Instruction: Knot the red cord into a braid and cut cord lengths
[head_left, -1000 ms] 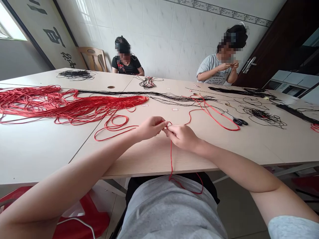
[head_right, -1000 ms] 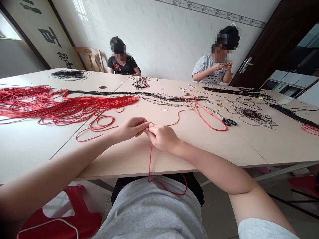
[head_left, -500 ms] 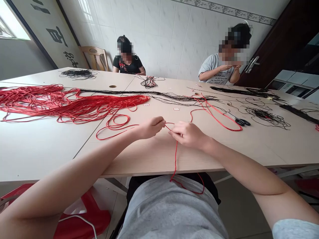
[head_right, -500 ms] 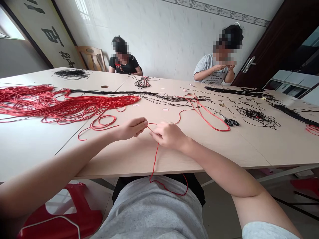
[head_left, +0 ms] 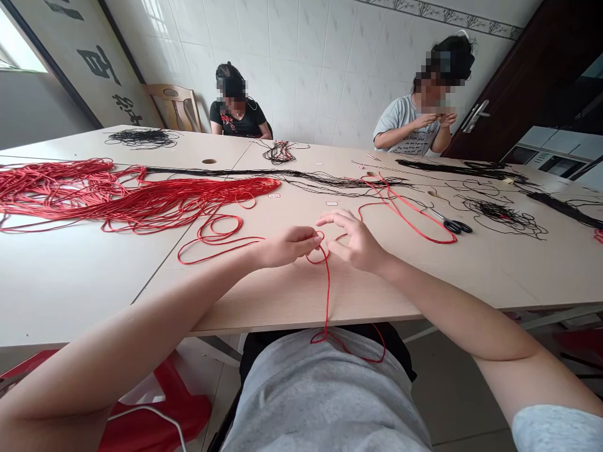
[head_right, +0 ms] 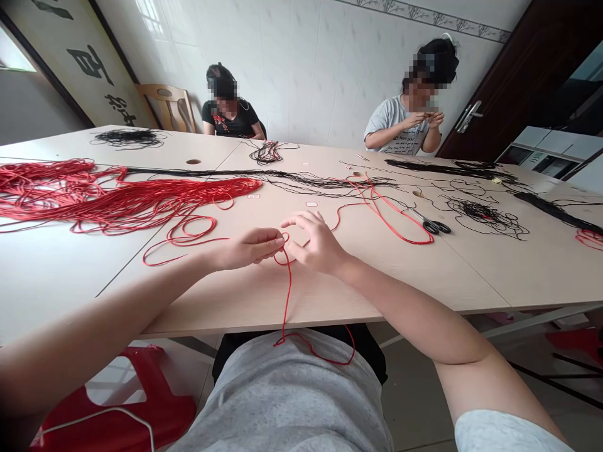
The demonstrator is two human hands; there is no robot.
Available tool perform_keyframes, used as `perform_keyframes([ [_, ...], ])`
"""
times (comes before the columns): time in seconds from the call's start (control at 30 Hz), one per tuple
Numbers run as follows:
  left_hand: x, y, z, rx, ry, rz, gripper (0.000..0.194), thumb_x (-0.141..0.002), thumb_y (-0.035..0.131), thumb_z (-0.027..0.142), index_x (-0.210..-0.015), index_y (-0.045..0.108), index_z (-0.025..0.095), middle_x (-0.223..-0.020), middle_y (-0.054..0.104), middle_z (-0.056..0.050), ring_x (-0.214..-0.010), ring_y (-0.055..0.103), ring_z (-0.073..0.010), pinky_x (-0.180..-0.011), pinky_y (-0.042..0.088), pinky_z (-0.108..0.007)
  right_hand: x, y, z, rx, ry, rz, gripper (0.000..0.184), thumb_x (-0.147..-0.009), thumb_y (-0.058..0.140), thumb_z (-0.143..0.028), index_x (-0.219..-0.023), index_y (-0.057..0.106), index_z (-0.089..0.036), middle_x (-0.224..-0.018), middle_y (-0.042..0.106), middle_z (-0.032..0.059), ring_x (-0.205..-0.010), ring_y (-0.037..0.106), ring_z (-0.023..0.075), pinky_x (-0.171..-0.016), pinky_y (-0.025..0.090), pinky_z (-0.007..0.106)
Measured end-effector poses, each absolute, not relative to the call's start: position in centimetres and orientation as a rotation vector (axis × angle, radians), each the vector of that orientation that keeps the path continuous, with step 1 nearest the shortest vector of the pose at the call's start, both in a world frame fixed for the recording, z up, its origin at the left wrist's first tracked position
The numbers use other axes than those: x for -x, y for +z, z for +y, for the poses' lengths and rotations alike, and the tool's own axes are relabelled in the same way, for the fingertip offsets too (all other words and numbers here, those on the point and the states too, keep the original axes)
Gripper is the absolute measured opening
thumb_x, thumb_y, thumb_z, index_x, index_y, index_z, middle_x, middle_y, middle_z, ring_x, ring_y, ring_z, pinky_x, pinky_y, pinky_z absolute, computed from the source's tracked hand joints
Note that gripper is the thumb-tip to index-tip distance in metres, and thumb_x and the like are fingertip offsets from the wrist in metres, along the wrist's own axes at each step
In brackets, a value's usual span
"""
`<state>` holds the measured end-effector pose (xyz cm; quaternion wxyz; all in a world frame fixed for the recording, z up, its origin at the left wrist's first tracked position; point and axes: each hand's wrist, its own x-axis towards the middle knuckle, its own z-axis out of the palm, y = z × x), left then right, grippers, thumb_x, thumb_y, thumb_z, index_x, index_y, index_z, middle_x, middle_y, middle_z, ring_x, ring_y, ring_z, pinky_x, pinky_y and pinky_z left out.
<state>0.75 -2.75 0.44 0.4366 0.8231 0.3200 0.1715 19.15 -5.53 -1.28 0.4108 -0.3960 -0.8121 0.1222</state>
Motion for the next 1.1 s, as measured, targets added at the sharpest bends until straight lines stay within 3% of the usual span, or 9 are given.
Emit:
perform_keyframes([
  [0.07,-0.75,0.47,-2.80,-2.034,0.429,0.790,0.037,-0.083,0.042,0.049,-0.069,0.047,0.015,-0.059,0.038,0.003,-0.050,0.034,-0.0067,-0.045,0.028,-0.021,-19.27,-1.26,-5.50,0.937,0.102,-2.127,0.032,-0.071,0.055,-0.015,-0.103,0.056,-0.019,-0.122,0.051,0.0093,-0.120,0.041,0.0259,-0.104,0.022,0.051],
  [0.13,-0.76,0.59,-2.87,-1.978,0.440,0.757,0.034,-0.083,0.042,0.047,-0.070,0.047,0.016,-0.058,0.035,0.004,-0.049,0.031,-0.0065,-0.044,0.026,-0.021,-19.26,-1.38,-5.44,0.860,0.121,-2.181,0.035,-0.074,0.053,-0.014,-0.108,0.054,-0.020,-0.118,0.054,0.0091,-0.109,0.050,0.0225,-0.099,0.033,0.046],
  [0.2,-0.73,0.78,-2.91,-1.878,0.447,0.730,0.031,-0.083,0.043,0.042,-0.069,0.046,0.016,-0.059,0.033,0.004,-0.049,0.028,-0.0062,-0.044,0.023,-0.021,-19.18,-1.55,-5.41,0.824,0.251,-2.180,0.033,-0.078,0.048,-0.012,-0.109,0.053,-0.020,-0.109,0.057,0.0080,-0.085,0.058,0.0151,-0.081,0.046,0.033],
  [0.23,-0.68,0.88,-2.89,-1.820,0.448,0.725,0.029,-0.083,0.043,0.039,-0.068,0.045,0.016,-0.060,0.033,0.004,-0.049,0.027,-0.0060,-0.044,0.023,-0.021,-19.15,-1.62,-5.42,0.833,0.297,-2.159,0.030,-0.079,0.047,-0.012,-0.107,0.054,-0.019,-0.105,0.058,0.0073,-0.073,0.057,0.0117,-0.070,0.048,0.028],
  [0.37,-0.50,1.02,-2.62,-1.688,0.464,0.746,0.017,-0.080,0.044,0.027,-0.070,0.050,0.014,-0.064,0.040,0.001,-0.050,0.029,-0.0063,-0.044,0.023,-0.021,-19.15,-1.60,-5.64,0.915,0.255,-2.092,0.013,-0.081,0.049,-0.015,-0.089,0.059,-0.017,-0.080,0.055,0.0021,-0.053,0.043,0.0067,-0.049,0.037,0.021],
  [0.5,-0.63,0.81,-2.46,-1.770,0.525,0.827,0.017,-0.079,0.046,0.027,-0.073,0.054,0.013,-0.065,0.045,0.000,-0.051,0.033,-0.0063,-0.045,0.026,-0.020,-19.22,-1.58,-5.72,0.915,0.154,-2.082,0.007,-0.079,0.051,-0.015,-0.081,0.058,-0.016,-0.071,0.051,-0.0001,-0.053,0.039,0.0069,-0.049,0.033,0.021],
  [0.73,-0.83,1.15,-2.93,-1.983,0.600,0.856,0.022,-0.080,0.048,0.033,-0.074,0.057,0.013,-0.063,0.047,0.001,-0.051,0.037,-0.0060,-0.045,0.029,-0.019,-19.45,-1.68,-5.76,0.843,0.135,-2.096,0.010,-0.080,0.050,-0.016,-0.083,0.060,-0.017,-0.073,0.055,0.0021,-0.063,0.048,0.0104,-0.056,0.039,0.023],
  [1.1,-0.62,1.16,-3.00,-2.168,0.665,0.844,0.035,-0.075,0.054,0.046,-0.073,0.060,0.012,-0.054,0.040,0.004,-0.049,0.031,-0.0057,-0.044,0.024,-0.020,-19.86,-1.97,-5.68,0.786,0.020,-2.117,0.014,-0.082,0.050,-0.021,-0.081,0.064,-0.019,-0.064,0.053,0.0014,-0.056,0.047,0.0104,-0.055,0.039,0.024],
])
